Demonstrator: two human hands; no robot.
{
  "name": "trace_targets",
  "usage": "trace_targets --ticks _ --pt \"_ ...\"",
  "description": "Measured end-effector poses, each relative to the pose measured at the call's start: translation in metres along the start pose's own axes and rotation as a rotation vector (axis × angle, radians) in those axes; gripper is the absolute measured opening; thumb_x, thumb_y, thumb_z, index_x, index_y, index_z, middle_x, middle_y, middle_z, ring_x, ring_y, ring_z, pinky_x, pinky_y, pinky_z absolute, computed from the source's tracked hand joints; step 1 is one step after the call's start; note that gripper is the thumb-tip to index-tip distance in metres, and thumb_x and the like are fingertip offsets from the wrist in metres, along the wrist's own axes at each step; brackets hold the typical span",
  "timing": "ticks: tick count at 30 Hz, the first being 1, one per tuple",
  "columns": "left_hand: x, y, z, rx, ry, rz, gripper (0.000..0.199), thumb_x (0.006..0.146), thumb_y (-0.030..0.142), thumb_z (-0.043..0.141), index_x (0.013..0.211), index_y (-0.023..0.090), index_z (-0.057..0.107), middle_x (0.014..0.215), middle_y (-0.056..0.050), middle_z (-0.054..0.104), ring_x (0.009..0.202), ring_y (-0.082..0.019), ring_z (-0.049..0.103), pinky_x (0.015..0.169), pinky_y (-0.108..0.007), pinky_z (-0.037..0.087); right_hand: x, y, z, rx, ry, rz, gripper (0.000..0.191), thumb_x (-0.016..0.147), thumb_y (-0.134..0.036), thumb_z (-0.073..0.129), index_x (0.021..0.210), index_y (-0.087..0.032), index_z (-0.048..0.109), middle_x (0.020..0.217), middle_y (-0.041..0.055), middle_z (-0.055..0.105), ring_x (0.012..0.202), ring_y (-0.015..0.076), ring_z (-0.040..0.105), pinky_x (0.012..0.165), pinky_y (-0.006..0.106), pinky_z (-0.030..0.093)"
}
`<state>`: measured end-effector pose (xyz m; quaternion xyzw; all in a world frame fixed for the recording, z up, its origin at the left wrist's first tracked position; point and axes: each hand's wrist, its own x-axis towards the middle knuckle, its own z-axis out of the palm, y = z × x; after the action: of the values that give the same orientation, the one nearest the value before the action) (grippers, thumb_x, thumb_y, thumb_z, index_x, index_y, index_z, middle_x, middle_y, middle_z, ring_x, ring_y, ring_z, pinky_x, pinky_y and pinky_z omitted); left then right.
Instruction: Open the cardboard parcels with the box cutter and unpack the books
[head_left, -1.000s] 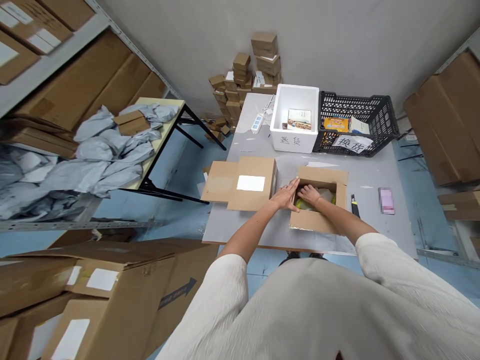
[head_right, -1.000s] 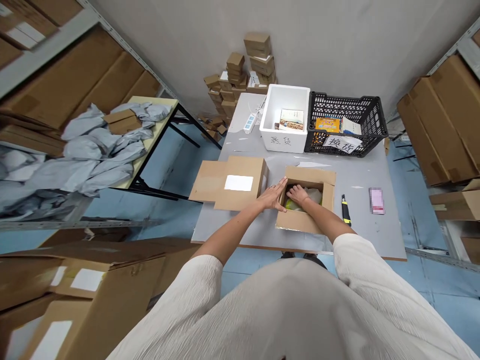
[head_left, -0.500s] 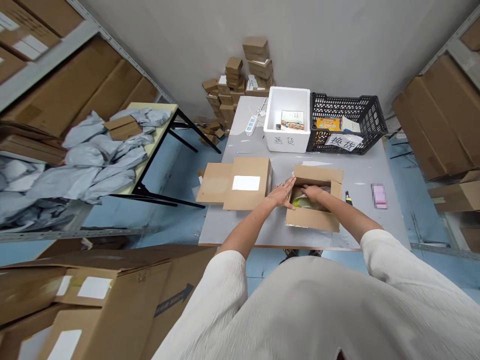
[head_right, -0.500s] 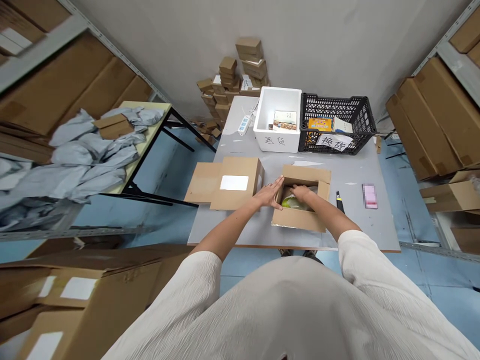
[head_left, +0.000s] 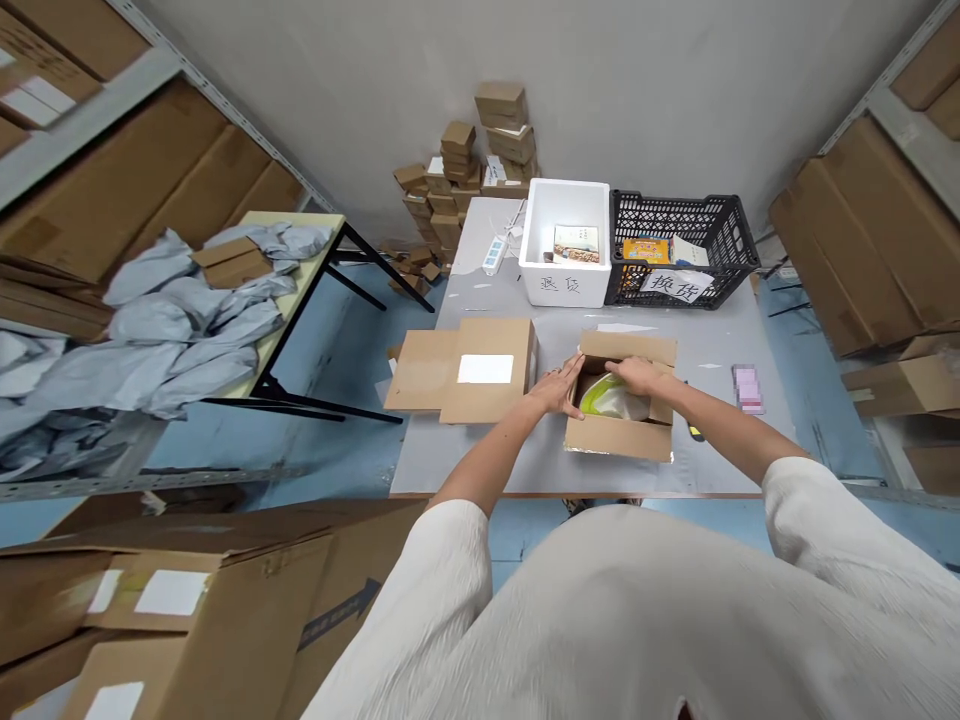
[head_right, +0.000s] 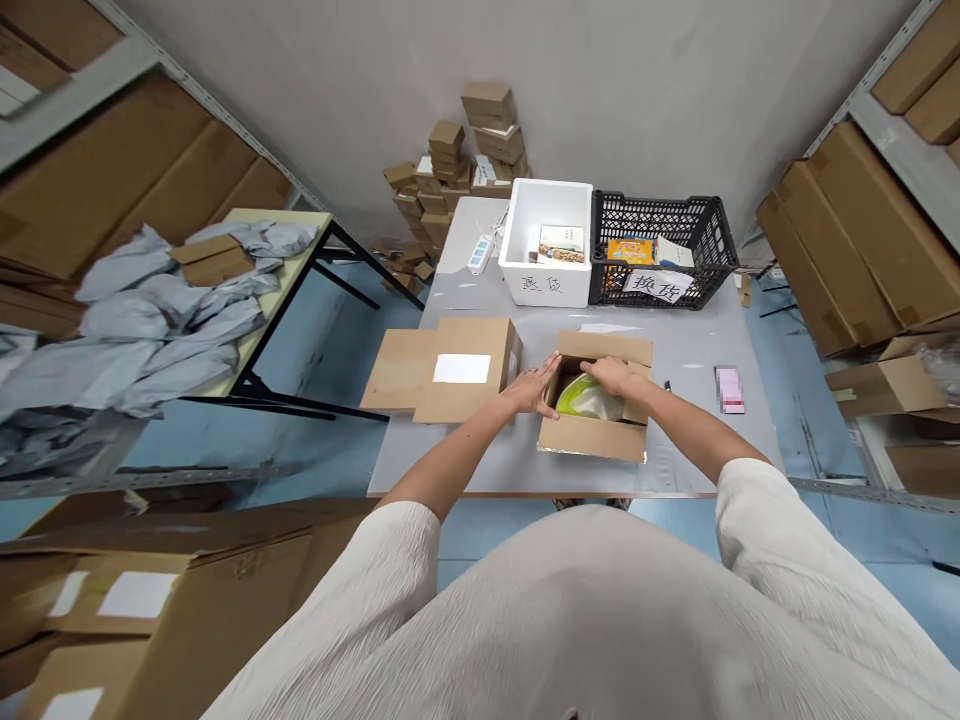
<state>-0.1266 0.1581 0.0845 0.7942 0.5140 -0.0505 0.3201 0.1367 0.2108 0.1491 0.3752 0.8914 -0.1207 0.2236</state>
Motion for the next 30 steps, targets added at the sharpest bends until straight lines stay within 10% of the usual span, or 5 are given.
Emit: trace_targets --ticks 13,19,30 --pt "0.002 0.003 -0.006 0.057 -0.004 -0.034 0.164 0.062 0.084 0.089 0.183 0.026 -0.005 0.190 -0.017 -0.007 0.161 -0.057 0.037 0.126 -0.059 0.039 -0.056 0.091 -0.060 0.478 0.560 0.112 0.040 0.085 -0.029 0.073 0.124 -0.022 0.068 0.106 0.0066 0.080 0.093 0.0300 0.070 0.083 0.037 0.053" --pt "0.006 0.018 -0.003 0.110 0.044 -0.106 0.131 0.072 0.080 0.086 0.178 0.024 0.033 0.190 -0.015 -0.011 0.156 -0.056 0.045 0.123 -0.061 0.042 -0.096 0.135 -0.079 0.796 0.832 0.174 0.046 0.072 -0.039 0.085 0.111 -0.022 0.065 0.101 0.0048 0.076 0.093 0.0287 0.071 0.085 0.043 0.061" --pt "0.020 0.025 -0.025 0.203 0.187 -0.336 0.105 0.075 0.086 0.082 0.152 0.018 0.061 0.189 -0.023 0.001 0.157 -0.056 0.042 0.124 -0.065 0.041 -0.169 0.202 -0.048 1.314 0.889 0.198 0.070 0.056 -0.046 0.107 0.108 -0.023 0.066 0.108 0.0057 0.082 0.100 0.0301 0.079 0.093 0.049 0.066"
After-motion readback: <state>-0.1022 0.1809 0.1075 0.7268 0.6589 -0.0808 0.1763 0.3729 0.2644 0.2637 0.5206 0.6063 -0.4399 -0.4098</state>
